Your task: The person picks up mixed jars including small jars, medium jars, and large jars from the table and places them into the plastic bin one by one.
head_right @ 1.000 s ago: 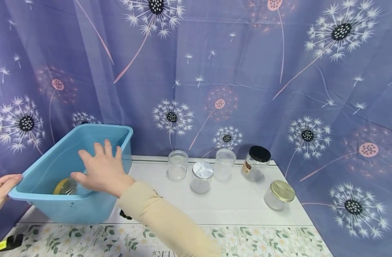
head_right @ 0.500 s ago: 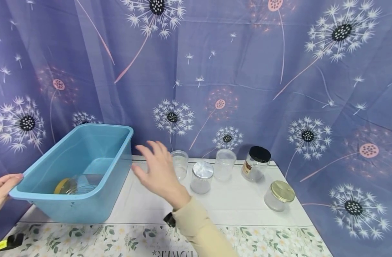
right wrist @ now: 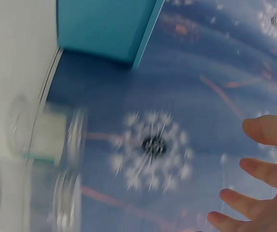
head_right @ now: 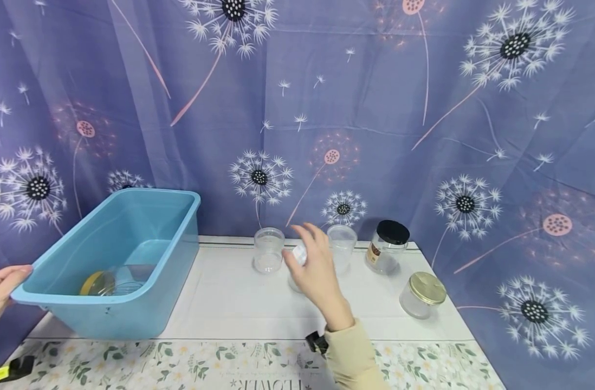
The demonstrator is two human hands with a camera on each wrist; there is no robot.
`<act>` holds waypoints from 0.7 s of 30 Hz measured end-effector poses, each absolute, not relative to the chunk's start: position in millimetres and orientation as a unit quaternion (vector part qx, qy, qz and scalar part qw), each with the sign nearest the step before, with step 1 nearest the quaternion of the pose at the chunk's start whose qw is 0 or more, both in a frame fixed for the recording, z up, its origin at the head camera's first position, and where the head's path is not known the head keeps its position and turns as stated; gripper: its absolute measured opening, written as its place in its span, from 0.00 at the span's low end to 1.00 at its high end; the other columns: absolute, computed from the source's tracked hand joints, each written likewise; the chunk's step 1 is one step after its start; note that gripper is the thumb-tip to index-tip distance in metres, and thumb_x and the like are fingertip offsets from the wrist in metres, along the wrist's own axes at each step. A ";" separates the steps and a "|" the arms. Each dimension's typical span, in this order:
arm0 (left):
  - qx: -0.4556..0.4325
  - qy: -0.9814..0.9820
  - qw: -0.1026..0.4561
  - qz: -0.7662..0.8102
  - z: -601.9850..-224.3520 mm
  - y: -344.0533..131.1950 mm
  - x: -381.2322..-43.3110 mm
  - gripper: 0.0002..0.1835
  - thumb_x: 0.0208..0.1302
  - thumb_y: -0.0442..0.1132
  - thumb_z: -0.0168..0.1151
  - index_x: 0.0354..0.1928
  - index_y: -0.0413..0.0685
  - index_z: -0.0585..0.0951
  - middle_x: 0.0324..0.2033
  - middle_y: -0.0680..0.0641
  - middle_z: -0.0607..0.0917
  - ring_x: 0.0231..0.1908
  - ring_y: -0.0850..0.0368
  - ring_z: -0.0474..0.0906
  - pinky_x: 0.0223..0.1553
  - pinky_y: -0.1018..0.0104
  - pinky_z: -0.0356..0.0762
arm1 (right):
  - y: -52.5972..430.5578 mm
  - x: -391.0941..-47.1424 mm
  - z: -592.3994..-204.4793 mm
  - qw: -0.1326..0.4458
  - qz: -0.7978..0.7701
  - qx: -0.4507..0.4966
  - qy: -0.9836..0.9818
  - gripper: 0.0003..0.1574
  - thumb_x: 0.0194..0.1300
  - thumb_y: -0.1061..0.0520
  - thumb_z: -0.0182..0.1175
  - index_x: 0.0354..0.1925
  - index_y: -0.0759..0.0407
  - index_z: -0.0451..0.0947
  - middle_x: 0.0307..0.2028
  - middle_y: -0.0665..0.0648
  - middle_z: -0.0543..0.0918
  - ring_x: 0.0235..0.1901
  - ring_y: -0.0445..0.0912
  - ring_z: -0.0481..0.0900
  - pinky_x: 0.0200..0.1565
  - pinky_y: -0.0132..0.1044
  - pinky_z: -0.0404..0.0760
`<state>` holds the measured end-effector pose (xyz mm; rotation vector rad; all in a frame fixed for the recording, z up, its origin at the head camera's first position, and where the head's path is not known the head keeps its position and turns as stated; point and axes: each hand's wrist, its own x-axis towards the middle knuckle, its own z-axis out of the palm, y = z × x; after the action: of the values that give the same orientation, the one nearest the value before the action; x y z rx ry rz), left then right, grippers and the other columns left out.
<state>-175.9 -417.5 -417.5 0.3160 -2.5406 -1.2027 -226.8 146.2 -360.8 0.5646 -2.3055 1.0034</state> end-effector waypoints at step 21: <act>0.106 -0.893 0.159 -0.408 -428.2 -431.1 -181.2 0.24 0.77 0.52 0.43 0.59 0.41 0.74 0.36 0.63 0.76 0.34 0.77 0.62 0.37 0.55 0.67 | 282.9 -257.9 -407.7 0.355 0.420 -0.002 -0.835 0.35 0.62 0.63 0.63 0.66 0.64 0.66 0.60 0.69 0.69 0.61 0.63 0.65 0.58 0.58 0.63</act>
<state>-181.2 -431.1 -428.2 0.3040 -2.5522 -1.1660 -257.9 282.9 -407.7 -0.0064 -2.1578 1.0862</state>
